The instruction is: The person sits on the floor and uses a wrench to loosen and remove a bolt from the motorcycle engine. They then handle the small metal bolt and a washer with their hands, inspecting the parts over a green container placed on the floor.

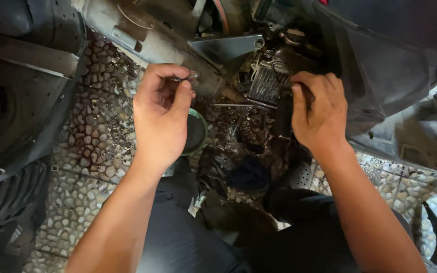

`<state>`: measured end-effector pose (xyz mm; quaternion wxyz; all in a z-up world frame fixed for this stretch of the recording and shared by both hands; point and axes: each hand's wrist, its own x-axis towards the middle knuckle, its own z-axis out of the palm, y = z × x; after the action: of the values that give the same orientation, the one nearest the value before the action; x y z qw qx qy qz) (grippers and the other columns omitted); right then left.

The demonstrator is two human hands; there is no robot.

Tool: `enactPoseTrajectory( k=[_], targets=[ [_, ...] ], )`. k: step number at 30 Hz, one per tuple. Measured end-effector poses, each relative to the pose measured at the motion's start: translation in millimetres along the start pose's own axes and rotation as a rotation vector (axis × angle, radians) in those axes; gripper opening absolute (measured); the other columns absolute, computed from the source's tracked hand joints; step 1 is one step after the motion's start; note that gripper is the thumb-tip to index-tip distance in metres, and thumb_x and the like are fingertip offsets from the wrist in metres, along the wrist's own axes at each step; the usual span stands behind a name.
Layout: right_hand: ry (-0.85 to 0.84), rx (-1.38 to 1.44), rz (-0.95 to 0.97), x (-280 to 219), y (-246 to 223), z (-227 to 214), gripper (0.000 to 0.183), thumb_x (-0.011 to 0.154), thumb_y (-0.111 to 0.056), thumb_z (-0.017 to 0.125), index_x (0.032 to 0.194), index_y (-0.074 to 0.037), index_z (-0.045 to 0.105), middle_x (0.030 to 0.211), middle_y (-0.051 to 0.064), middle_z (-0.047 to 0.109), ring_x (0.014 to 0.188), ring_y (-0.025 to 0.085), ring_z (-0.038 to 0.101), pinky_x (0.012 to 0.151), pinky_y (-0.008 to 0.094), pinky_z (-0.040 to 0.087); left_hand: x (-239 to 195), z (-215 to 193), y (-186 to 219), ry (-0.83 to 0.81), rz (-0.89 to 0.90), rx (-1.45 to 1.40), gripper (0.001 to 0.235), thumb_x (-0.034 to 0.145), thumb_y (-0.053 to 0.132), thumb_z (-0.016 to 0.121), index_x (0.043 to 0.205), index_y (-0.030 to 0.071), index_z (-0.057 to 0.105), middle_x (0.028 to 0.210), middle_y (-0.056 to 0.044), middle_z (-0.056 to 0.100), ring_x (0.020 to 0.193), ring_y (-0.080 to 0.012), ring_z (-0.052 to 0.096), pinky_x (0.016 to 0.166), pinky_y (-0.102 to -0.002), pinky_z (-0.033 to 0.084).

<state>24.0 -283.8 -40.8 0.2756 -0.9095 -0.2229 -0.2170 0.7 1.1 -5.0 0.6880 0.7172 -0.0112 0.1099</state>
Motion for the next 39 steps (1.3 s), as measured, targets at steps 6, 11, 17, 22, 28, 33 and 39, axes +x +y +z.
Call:
enactPoseTrajectory(
  k=[6, 11, 17, 22, 28, 33, 39],
  targets=[
    [-0.083, -0.051, 0.007, 13, -9, 10, 0.022, 0.102, -0.005, 0.071, 0.124, -0.008, 0.067, 0.104, 0.009, 0.066, 0.100, 0.032, 0.058, 0.091, 0.045, 0.042, 1, 1, 1, 0.006, -0.020, 0.000, 0.015, 0.105, -0.006, 0.061, 0.118, 0.002, 0.058, 0.114, -0.003, 0.065, 0.094, -0.0077, 0.063, 0.088, -0.024, 0.055],
    [-0.077, -0.105, -0.045, 12, -14, 14, 0.021, 0.102, -0.006, 0.071, 0.122, -0.008, 0.066, 0.103, 0.009, 0.065, 0.101, 0.031, 0.058, 0.093, 0.046, 0.041, 0, 0, 4, 0.012, -0.031, 0.006, 0.014, 0.106, -0.006, 0.061, 0.118, 0.002, 0.059, 0.113, -0.003, 0.064, 0.093, -0.0078, 0.062, 0.086, -0.023, 0.054],
    [-0.077, -0.087, -0.019, 9, -12, 13, 0.022, 0.103, -0.006, 0.070, 0.125, -0.009, 0.067, 0.104, 0.009, 0.065, 0.102, 0.030, 0.057, 0.096, 0.045, 0.039, -1, -1, 5, 0.009, -0.021, -0.011, 0.014, 0.106, -0.005, 0.061, 0.118, 0.002, 0.058, 0.113, -0.003, 0.064, 0.093, -0.0074, 0.061, 0.086, -0.023, 0.053],
    [-0.069, -0.010, 0.041, 9, -13, 11, 0.021, 0.105, -0.004, 0.070, 0.125, -0.008, 0.068, 0.099, 0.009, 0.064, 0.098, 0.030, 0.056, 0.096, 0.044, 0.039, -2, -1, 5, 0.009, -0.019, -0.022, 0.014, 0.107, -0.005, 0.061, 0.118, 0.002, 0.057, 0.113, -0.003, 0.064, 0.094, -0.0074, 0.061, 0.086, -0.023, 0.053],
    [0.027, 0.141, 0.021, -16, -3, -4, 0.024, 0.102, 0.005, 0.065, 0.124, -0.004, 0.067, 0.099, 0.009, 0.066, 0.089, 0.028, 0.061, 0.089, 0.039, 0.046, -1, 0, 6, 0.014, -0.034, -0.008, 0.014, 0.107, -0.005, 0.061, 0.118, 0.002, 0.058, 0.112, -0.002, 0.064, 0.093, -0.0070, 0.061, 0.085, -0.023, 0.053],
    [0.263, 0.489, 0.165, -46, 5, -30, 0.018, 0.114, -0.015, 0.052, 0.125, 0.000, 0.053, 0.100, 0.011, 0.062, 0.075, 0.013, 0.063, 0.066, 0.026, 0.051, -2, -1, 5, 0.012, -0.010, -0.010, 0.014, 0.108, -0.004, 0.062, 0.119, 0.003, 0.057, 0.108, 0.000, 0.063, 0.093, -0.0060, 0.060, 0.085, -0.022, 0.052],
    [0.340, 0.744, 0.331, -80, 44, -32, 0.032, 0.127, -0.034, 0.052, 0.129, -0.002, 0.048, 0.112, 0.010, 0.055, 0.079, 0.018, 0.059, 0.075, 0.032, 0.055, -1, 4, 2, 0.004, -0.017, 0.031, 0.013, 0.107, -0.002, 0.062, 0.118, 0.003, 0.057, 0.100, 0.001, 0.061, 0.087, -0.0051, 0.058, 0.078, -0.022, 0.049]
  ],
)
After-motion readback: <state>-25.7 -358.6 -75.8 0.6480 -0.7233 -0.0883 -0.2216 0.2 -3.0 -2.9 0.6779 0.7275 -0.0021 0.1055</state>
